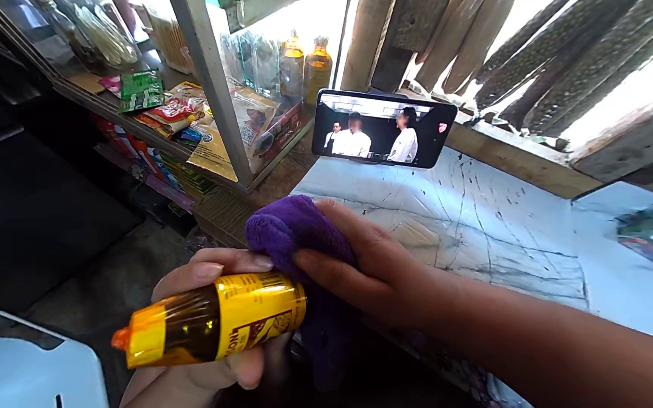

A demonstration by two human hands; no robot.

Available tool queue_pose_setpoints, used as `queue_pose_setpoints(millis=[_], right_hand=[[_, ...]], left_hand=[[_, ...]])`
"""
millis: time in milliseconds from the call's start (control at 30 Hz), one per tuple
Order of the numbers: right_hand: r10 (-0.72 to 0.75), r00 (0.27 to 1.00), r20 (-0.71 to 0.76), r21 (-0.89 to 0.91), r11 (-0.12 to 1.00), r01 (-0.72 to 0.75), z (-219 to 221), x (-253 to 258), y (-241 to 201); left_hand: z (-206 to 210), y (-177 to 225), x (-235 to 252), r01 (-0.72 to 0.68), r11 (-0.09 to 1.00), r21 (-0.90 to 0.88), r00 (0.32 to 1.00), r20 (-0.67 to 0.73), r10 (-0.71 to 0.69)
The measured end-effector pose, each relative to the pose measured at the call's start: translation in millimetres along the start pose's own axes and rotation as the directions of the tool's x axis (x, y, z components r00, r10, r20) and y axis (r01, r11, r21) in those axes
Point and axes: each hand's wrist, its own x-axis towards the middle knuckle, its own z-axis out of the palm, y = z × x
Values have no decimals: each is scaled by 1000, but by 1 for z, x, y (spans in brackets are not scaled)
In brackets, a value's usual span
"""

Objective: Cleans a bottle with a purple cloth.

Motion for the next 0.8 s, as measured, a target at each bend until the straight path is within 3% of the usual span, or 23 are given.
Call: queue_pose_setpoints(millis=[133, 367, 567, 800], right_hand=[[59, 998, 1, 86, 995, -59, -3, 3, 0], [47, 998, 46, 61, 997, -49, -3, 4, 1], [-8, 996, 94, -38, 999, 11, 0, 1, 2], [-53, 989, 135, -69, 996, 62, 1, 1, 3]], left_hand=[[3, -2, 0, 21, 991, -132, 999, -32, -25], [1, -3, 0, -20, 974, -227, 997, -74, 4], [-1, -3, 6, -119, 981, -152, 980, -174, 92], [-1, -2, 11, -22, 972, -234, 971, -235, -34]])
